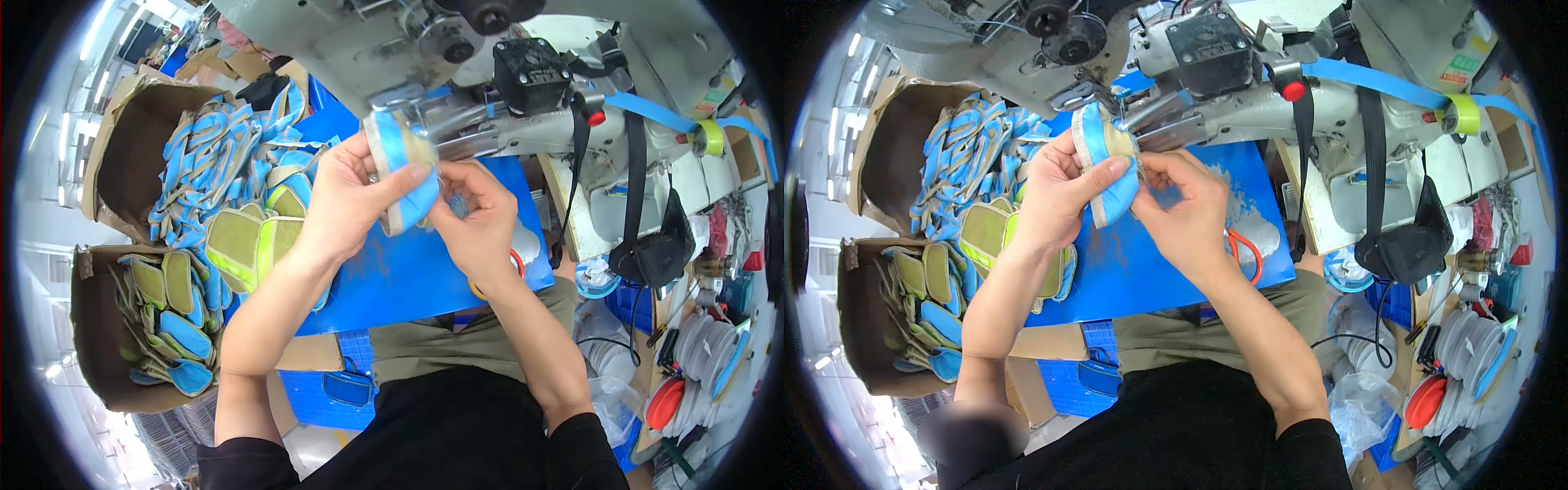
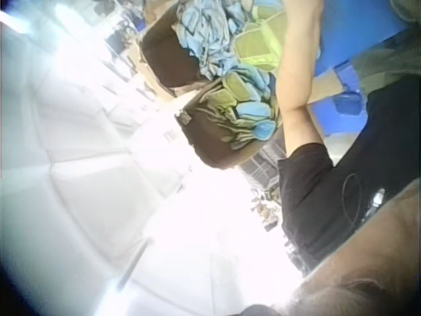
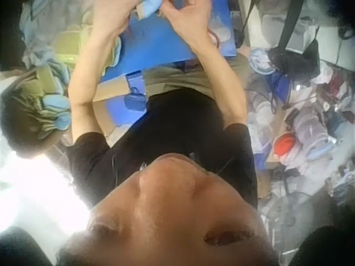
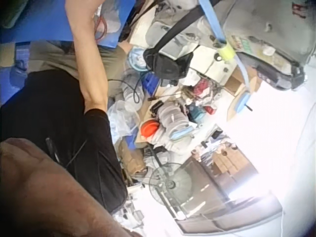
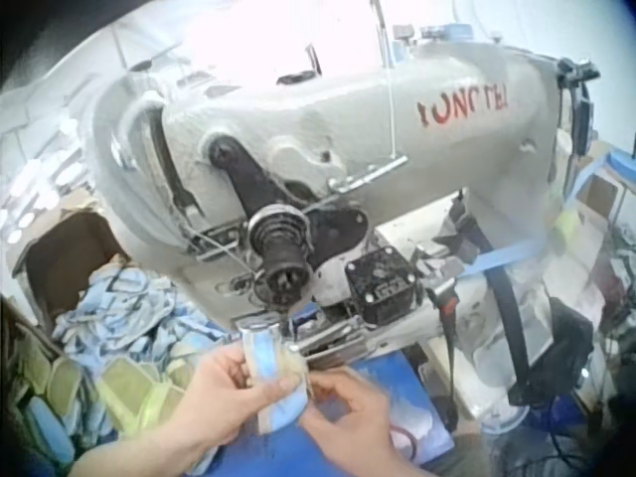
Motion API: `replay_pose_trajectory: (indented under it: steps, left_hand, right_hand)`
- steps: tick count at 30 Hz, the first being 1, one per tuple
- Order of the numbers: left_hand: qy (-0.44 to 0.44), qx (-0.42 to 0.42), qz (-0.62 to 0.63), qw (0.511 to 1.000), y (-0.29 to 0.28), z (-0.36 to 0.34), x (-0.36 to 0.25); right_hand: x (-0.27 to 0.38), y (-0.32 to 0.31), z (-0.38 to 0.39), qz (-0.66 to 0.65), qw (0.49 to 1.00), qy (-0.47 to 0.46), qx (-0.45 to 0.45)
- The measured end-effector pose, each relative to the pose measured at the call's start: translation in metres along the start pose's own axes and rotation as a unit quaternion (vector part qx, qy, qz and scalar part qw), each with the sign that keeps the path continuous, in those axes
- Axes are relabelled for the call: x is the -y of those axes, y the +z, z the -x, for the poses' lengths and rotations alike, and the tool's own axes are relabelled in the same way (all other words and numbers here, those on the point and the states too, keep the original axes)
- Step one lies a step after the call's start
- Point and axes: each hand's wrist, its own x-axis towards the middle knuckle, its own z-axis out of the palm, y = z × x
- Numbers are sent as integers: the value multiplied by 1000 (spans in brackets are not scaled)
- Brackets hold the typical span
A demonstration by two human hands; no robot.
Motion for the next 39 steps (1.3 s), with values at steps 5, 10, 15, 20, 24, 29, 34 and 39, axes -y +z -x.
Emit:
replay_pose_trajectory:
  steps: [5, 10, 15, 20, 24, 29, 34, 39]
  left_hand:
    - [12, -5, 3, 1000, 0, -4, -6]
    - [-11, -15, -6, 1000, 1, 1, -3]
    - [-63, 2, 95, 994, -4, 6, -13]
    - [-163, 3, 184, 969, -14, 11, -10]
    - [-143, -4, 161, 977, -5, 10, -9]
    - [-73, -28, 80, 994, 8, 7, -5]
    - [-62, -47, 64, 995, 10, 4, 1]
    - [-66, -29, 77, 994, 9, 2, 2]
  right_hand:
    - [11, 1, -6, -67, 994, 83, 14]
    - [14, -5, -7, -91, 988, 121, 31]
    - [12, -9, -3, -132, 982, 129, 50]
    - [6, -10, 1, -136, 985, 98, 47]
    - [0, -10, 3, -142, 984, 98, 52]
    - [5, -13, 6, -164, 974, 137, 69]
    - [10, -16, 4, -153, 975, 139, 83]
    - [11, -14, 6, -154, 976, 131, 82]
